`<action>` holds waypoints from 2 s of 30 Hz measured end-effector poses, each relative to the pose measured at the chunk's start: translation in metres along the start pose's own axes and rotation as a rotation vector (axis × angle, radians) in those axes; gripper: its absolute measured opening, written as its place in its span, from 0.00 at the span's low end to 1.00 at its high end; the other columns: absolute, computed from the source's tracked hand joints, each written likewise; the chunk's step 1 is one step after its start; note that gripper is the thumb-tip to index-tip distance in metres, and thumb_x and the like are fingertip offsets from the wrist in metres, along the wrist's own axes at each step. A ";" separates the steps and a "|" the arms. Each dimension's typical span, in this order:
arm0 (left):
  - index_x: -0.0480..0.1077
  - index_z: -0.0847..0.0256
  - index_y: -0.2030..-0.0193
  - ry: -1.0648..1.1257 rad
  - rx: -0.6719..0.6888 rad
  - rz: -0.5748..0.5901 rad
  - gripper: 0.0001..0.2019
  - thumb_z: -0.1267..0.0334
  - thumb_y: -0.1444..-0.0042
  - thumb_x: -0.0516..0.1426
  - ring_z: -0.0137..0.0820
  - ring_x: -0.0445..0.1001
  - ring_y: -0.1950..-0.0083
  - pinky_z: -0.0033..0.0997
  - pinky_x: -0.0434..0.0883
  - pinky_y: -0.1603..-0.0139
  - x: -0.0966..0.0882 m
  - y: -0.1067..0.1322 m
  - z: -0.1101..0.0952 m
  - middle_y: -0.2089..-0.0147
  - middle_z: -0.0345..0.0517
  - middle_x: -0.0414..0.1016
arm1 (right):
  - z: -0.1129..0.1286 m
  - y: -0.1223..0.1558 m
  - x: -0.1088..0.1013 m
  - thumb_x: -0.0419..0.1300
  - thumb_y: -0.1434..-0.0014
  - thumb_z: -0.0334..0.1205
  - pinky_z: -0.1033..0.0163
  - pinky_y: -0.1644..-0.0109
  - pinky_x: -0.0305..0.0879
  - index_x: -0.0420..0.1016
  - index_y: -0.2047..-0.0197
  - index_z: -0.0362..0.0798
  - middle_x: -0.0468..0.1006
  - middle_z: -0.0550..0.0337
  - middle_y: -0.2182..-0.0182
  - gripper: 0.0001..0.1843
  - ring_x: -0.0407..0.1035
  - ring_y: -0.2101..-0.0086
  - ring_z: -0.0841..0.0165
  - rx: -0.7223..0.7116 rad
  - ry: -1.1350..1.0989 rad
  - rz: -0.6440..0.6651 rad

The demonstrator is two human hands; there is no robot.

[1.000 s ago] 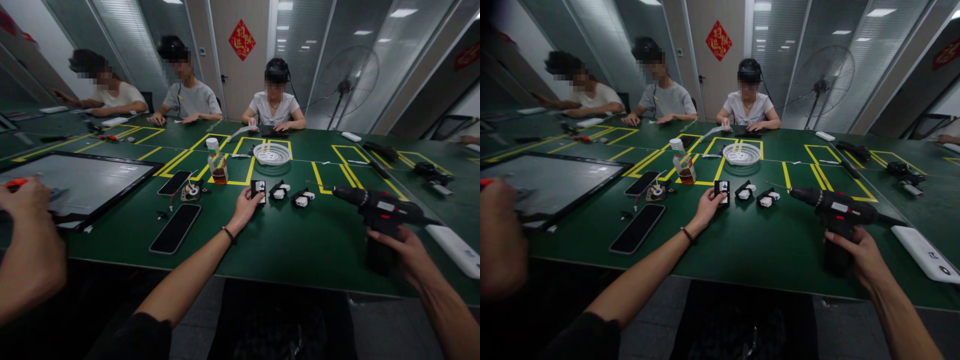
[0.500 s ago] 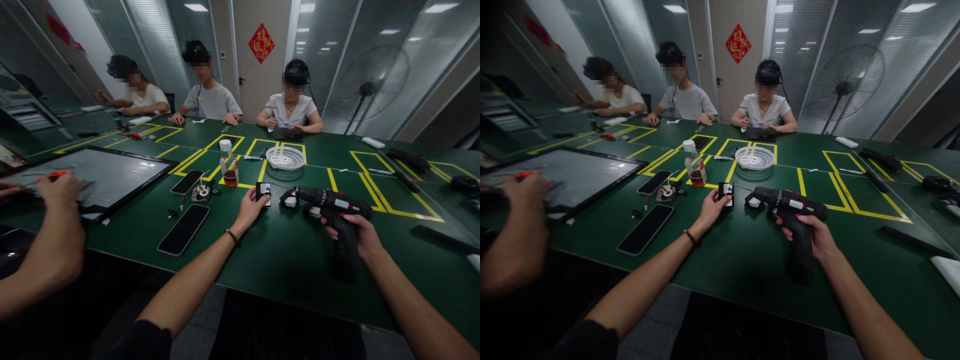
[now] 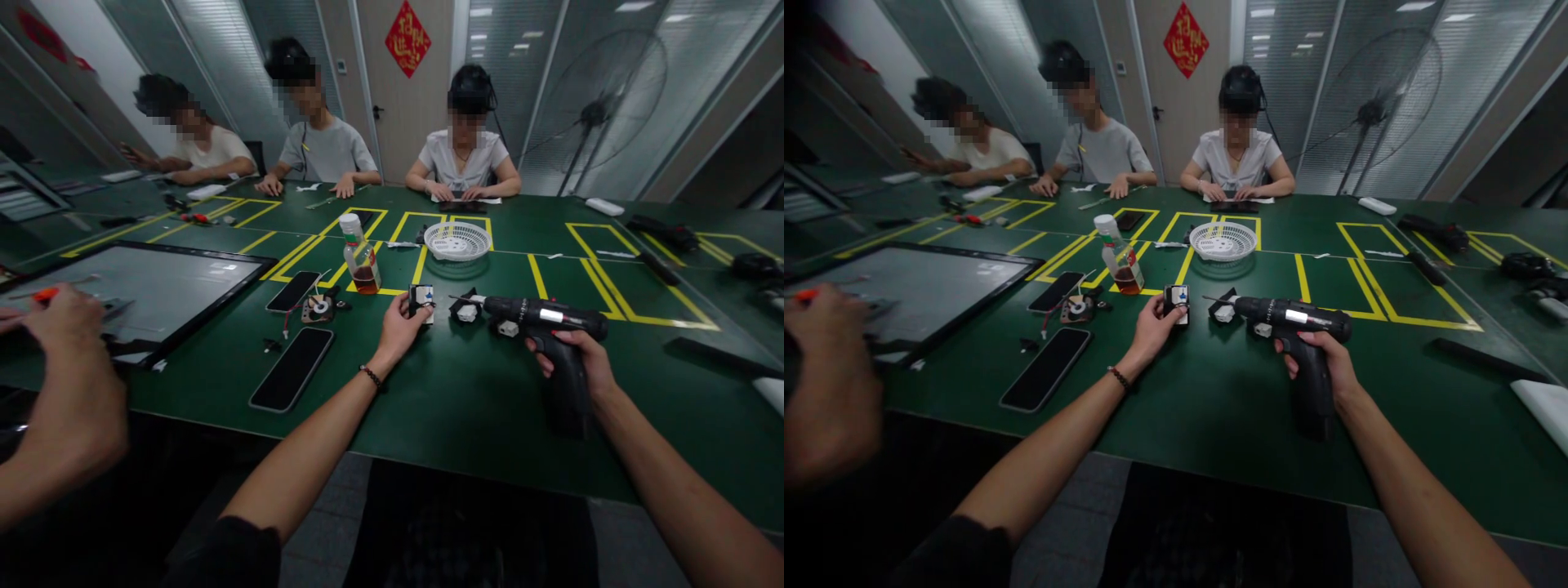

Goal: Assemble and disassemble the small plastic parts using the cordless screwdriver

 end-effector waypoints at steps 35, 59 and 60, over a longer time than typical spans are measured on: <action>0.66 0.61 0.42 -0.230 0.064 -0.088 0.33 0.56 0.54 0.69 0.42 0.76 0.45 0.46 0.69 0.41 -0.002 0.010 -0.010 0.46 0.59 0.76 | -0.008 0.004 0.002 0.56 0.41 0.48 0.62 0.76 0.67 0.79 0.60 0.41 0.77 0.53 0.77 0.19 0.67 0.79 0.66 0.091 0.096 0.062; 0.66 0.60 0.41 -0.315 0.021 -0.104 0.34 0.55 0.54 0.70 0.44 0.75 0.43 0.46 0.69 0.41 -0.001 0.014 -0.012 0.46 0.58 0.76 | -0.006 0.006 0.002 0.61 0.44 0.42 0.65 0.79 0.68 0.76 0.55 0.42 0.80 0.52 0.72 0.16 0.69 0.81 0.68 0.146 0.018 -0.020; 0.66 0.60 0.41 -0.323 0.026 -0.098 0.34 0.54 0.54 0.69 0.43 0.75 0.44 0.46 0.69 0.41 -0.001 0.014 -0.012 0.46 0.58 0.76 | -0.006 0.006 0.002 0.61 0.44 0.42 0.65 0.78 0.68 0.76 0.54 0.42 0.80 0.52 0.72 0.16 0.69 0.81 0.68 0.138 0.019 -0.012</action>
Point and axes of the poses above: each hand's wrist, its own y-axis away from the middle knuckle, its own x-axis out of the palm, z = x × y, the point moved 1 cm from there along -y, towards the middle knuckle
